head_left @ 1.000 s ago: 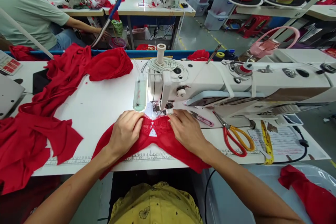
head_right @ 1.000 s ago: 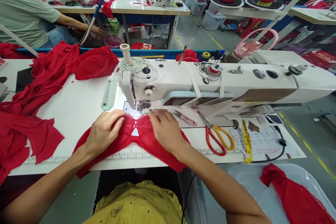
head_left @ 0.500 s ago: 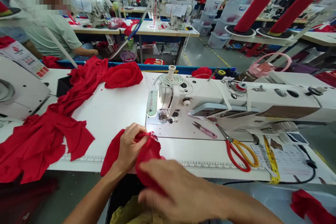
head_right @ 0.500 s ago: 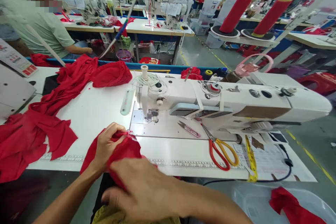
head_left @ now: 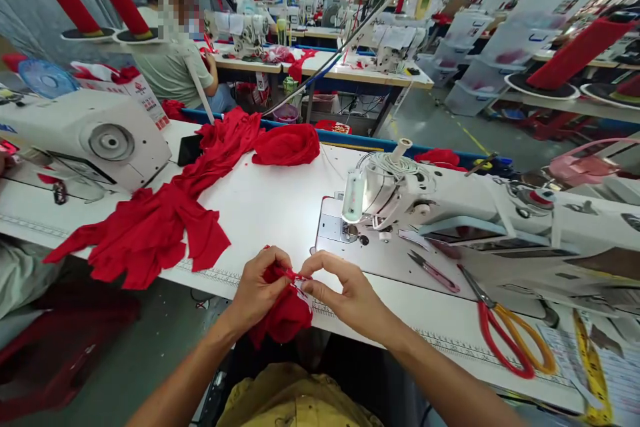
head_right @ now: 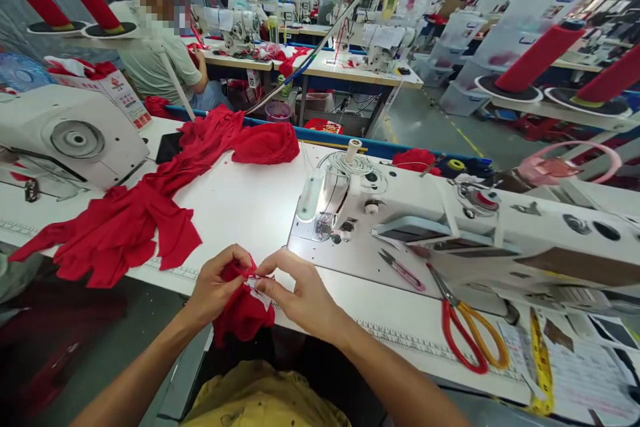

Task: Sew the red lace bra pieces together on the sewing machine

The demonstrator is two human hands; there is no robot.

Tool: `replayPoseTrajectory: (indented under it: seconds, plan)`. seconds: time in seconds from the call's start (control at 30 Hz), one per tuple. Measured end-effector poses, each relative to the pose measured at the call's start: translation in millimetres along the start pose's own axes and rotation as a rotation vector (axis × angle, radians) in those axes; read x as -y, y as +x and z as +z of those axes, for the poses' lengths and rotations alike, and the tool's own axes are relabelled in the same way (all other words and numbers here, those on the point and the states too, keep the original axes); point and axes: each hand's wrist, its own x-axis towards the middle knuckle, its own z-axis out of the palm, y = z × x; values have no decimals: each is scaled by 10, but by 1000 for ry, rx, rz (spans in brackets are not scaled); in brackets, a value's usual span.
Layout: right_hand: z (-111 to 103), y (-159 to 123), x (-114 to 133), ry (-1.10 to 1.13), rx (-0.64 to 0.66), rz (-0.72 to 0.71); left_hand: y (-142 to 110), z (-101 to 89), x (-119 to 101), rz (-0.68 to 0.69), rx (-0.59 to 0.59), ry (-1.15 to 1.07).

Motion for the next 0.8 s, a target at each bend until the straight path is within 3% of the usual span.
replayPoseTrajectory:
  seconds: [0.1, 0.23, 0.3, 0.4, 0.5, 0.67, 0.8]
  plan:
    - [18, -20, 3, -53, 17, 28, -22, -59, -37, 2, 41, 30]
    - [9, -57, 9, -232, 31, -21, -76, -163, -147, 19, 254, -61]
    - [22, -72, 12, -331, 7, -61, -117, -164, -186, -28, 298, -126]
    - [65, -74, 15, -401, -27, -112, -192, -78, -190, -102, 185, -129]
    - [111, -34, 24, -315, -24, -60, -269, 14, -152, -169, 56, -167]
    - [177, 79, 34, -21, 88, 144, -351, -35, -150, -249, 50, -248]
    - [240, 101, -3, -73, 53, 160, -363, -111, -167, -259, 52, -235]
